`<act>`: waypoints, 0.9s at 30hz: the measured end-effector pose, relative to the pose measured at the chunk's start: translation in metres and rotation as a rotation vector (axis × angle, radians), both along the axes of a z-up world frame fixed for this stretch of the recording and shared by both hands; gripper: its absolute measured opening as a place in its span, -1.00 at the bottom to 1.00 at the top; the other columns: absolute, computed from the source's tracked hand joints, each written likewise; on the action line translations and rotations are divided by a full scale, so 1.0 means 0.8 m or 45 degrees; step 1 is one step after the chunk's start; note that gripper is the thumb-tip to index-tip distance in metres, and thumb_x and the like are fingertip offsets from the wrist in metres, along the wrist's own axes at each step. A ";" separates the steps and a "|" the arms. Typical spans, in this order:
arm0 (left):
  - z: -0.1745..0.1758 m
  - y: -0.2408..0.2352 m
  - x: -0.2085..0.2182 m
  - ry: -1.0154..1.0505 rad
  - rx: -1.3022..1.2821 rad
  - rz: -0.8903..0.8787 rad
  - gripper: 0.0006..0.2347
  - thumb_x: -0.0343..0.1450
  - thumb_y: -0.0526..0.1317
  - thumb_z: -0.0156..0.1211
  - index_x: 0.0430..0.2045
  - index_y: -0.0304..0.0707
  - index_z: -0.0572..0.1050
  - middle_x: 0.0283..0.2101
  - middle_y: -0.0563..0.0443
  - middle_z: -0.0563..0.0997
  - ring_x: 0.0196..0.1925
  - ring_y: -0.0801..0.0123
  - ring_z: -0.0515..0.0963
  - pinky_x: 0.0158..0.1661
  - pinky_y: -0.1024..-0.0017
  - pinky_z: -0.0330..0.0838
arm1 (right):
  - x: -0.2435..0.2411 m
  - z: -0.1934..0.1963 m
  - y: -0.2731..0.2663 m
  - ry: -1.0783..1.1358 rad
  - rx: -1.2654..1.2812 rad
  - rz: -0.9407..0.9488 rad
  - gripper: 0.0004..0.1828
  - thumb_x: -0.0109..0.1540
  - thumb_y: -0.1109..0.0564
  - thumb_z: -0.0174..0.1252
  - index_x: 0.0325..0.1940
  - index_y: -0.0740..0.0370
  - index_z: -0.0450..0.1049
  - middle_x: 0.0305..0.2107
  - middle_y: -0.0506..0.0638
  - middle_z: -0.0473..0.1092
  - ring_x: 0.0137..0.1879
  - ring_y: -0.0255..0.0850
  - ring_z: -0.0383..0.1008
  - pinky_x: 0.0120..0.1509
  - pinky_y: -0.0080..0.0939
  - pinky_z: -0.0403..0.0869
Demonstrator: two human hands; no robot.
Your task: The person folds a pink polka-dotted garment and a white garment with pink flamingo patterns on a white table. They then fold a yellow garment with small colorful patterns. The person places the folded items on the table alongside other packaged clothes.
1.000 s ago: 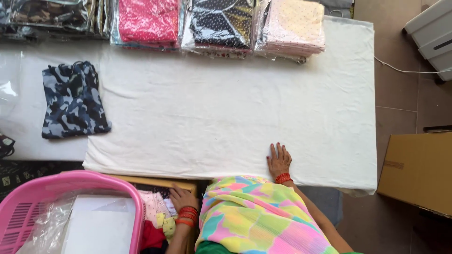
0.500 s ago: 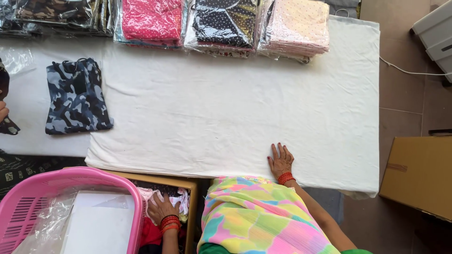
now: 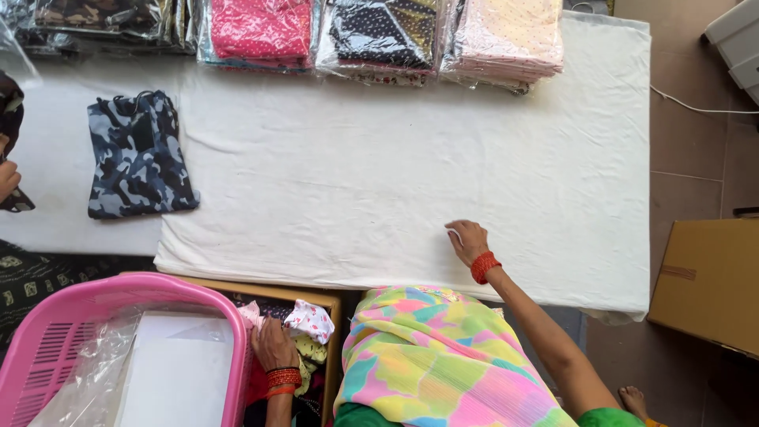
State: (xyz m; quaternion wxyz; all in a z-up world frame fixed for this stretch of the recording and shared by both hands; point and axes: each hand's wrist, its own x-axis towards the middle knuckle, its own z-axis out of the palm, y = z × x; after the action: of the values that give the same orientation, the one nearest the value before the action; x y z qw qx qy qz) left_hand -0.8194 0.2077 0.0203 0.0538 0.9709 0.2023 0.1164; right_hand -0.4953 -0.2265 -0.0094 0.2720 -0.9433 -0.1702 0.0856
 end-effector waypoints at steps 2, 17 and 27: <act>0.008 -0.002 0.005 0.088 -0.122 0.069 -0.95 0.36 -0.32 0.15 -0.41 -0.28 0.43 -0.26 -0.25 0.60 0.00 0.00 0.57 0.25 0.02 0.27 | 0.004 0.018 0.068 -0.037 0.189 0.157 -0.78 0.30 0.13 0.18 0.03 0.06 0.57 -0.06 0.05 0.54 0.07 0.01 0.50 0.19 0.03 0.44; 0.112 -0.032 0.004 -0.021 -0.315 0.135 -0.71 0.33 -0.49 0.12 -0.08 -0.32 0.53 0.04 -0.24 0.56 0.10 -0.09 0.55 0.05 0.09 0.48 | -0.247 -0.053 0.446 0.592 0.305 1.506 0.05 0.06 -0.09 0.36 0.47 0.30 -0.01 -0.19 0.42 0.48 -0.05 0.30 0.50 0.01 0.16 0.49; 0.160 -0.036 0.006 0.189 -0.609 0.153 -0.51 0.55 -0.36 0.05 0.42 0.13 0.30 0.36 0.11 0.37 0.42 0.20 0.44 0.26 0.29 0.40 | -0.223 -0.005 0.424 0.424 0.185 1.405 -0.64 0.40 -0.16 -0.10 -0.02 0.15 0.37 -0.41 0.24 0.51 -0.29 0.30 0.53 -0.25 0.27 0.48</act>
State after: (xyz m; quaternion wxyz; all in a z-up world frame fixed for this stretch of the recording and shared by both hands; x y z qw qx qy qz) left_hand -0.8148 0.1791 0.1486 0.2599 0.9227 0.2846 -0.0032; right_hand -0.6739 0.1124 -0.0133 0.2744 -0.6675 -0.5971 0.3502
